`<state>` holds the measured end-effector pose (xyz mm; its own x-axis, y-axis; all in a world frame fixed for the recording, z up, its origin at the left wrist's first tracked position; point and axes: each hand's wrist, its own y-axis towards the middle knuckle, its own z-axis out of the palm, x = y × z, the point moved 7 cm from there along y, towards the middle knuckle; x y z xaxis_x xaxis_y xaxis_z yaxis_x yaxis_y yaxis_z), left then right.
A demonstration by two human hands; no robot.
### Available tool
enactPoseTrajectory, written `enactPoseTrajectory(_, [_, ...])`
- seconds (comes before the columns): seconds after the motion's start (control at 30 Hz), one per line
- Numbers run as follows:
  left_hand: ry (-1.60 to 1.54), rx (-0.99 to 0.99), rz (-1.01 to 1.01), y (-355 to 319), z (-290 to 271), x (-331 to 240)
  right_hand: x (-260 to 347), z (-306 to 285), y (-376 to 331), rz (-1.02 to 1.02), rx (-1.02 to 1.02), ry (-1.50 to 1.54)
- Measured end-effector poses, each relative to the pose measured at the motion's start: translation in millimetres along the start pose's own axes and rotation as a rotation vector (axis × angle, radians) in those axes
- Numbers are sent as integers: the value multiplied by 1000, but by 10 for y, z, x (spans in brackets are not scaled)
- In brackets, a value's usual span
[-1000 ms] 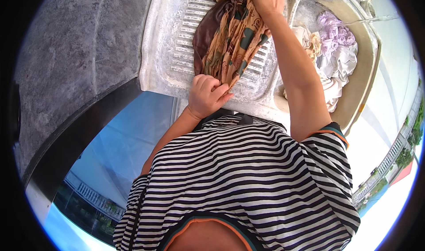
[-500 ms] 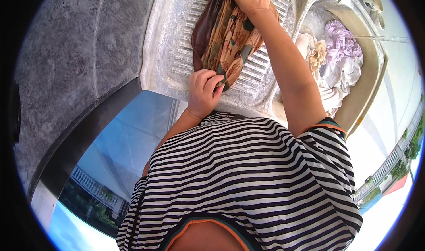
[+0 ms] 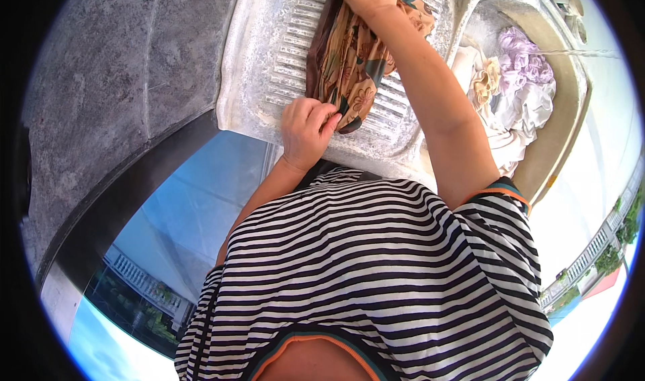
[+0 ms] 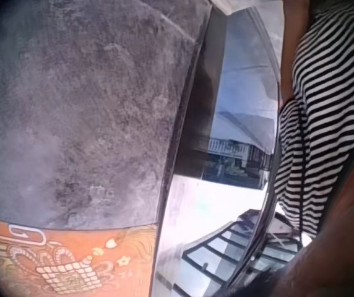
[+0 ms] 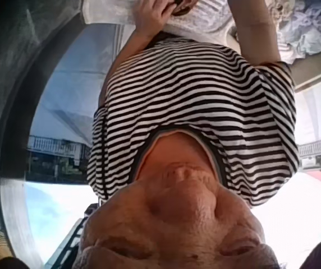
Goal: The person hand washes a patterned brown cloth in a double-basin sink. They wet the cloth under running water, apply soap, and scrub it on the washboard, then rinse and wring it out. Other clothes remain in the adjacent basin.
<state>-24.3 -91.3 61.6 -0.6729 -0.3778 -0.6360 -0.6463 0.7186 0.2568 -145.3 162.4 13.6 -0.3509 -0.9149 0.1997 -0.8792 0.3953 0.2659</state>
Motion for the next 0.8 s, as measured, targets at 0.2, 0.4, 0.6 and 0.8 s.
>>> enactPoseTrajectory(0.2, [-88, 6, 148, -411, -120, 23, 1359, -366, -1490, -709, 131, 382])
enactPoseTrajectory(0.4, [-84, -29, 105, -329, -88, 48, 161, 10, 265, -139, -65, 96])
enactPoseTrajectory(0.6, [-134, -88, 42, -409, -102, 91, 1359, -420, -1588, -616, 290, 340])
enactPoseTrajectory(0.8, [-149, 27, 42, -251, -62, 56, -42, -270, -359, -329, -135, -146])
